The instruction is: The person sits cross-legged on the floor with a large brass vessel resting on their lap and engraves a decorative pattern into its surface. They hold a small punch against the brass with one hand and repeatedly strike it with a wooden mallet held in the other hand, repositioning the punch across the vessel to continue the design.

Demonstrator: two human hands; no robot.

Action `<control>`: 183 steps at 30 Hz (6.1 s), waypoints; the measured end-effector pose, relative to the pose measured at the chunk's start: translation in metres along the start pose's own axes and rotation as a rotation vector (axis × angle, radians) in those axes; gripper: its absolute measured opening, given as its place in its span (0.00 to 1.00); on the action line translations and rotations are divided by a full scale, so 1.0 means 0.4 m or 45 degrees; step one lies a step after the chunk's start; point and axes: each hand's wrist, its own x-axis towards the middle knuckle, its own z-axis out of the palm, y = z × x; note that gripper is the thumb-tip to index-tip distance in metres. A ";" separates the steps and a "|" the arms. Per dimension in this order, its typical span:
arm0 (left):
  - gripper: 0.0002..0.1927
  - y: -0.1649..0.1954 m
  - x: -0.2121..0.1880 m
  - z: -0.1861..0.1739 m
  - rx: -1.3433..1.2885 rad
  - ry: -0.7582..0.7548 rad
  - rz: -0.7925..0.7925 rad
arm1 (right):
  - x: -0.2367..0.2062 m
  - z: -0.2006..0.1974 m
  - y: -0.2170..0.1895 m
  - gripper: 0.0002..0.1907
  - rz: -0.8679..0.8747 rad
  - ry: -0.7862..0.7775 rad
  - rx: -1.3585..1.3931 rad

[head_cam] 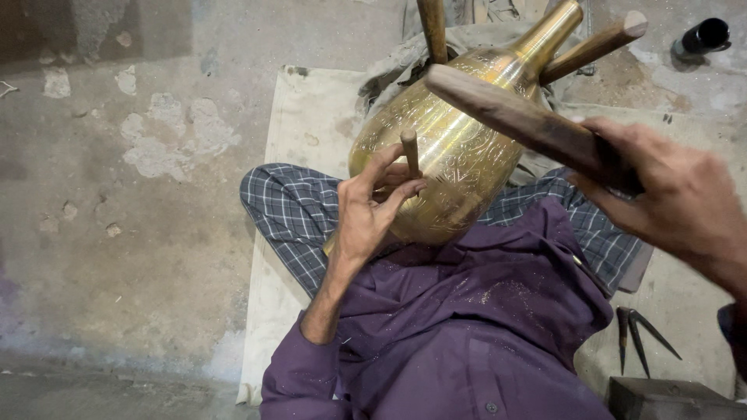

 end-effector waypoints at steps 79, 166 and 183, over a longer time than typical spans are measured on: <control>0.25 0.056 0.101 -0.033 0.309 -0.848 0.335 | -0.196 0.268 -0.071 0.12 0.247 0.662 0.713; 0.21 -0.019 -0.100 0.111 0.016 0.608 0.010 | 0.119 -0.185 -0.092 0.40 -0.619 0.204 -0.601; 0.19 -0.016 -0.052 0.063 0.061 0.319 0.054 | 0.145 -0.268 -0.172 0.35 -0.688 0.306 -0.427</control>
